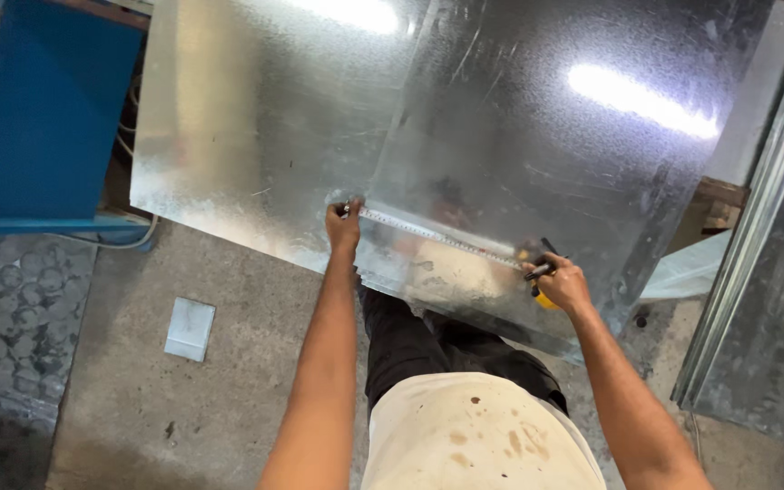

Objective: The person measures a large metal sheet using a tape measure and marks specific points with a marker. They repeatedly reposition the tape measure to take multiple measurements and make corresponding marks on the sheet's surface.

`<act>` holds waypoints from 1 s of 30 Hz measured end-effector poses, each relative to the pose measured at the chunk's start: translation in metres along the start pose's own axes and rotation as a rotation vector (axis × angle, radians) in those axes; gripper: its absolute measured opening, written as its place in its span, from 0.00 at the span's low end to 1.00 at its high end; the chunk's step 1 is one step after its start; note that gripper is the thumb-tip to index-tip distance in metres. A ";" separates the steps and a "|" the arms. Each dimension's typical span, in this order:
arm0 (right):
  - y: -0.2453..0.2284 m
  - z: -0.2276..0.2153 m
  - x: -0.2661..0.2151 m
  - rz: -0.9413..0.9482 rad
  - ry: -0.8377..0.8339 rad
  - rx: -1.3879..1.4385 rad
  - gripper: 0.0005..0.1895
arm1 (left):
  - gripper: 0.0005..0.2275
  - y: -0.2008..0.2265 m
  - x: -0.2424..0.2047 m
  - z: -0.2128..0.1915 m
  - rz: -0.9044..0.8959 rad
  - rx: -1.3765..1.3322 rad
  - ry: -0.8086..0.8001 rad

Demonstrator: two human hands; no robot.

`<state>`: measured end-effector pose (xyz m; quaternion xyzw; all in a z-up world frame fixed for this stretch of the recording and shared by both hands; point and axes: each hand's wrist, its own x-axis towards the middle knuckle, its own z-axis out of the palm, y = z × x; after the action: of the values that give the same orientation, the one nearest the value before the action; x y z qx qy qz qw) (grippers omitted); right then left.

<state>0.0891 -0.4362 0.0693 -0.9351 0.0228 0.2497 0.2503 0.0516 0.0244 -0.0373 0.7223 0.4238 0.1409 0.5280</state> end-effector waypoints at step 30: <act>0.203 -0.040 0.006 0.485 0.564 -0.053 0.26 | 0.16 0.024 0.014 0.031 0.075 0.092 -0.202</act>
<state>0.0781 -0.6324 0.0037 -0.9407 0.3055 0.0347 0.1435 0.0914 0.0127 -0.0317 0.7715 0.3471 0.0675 0.5288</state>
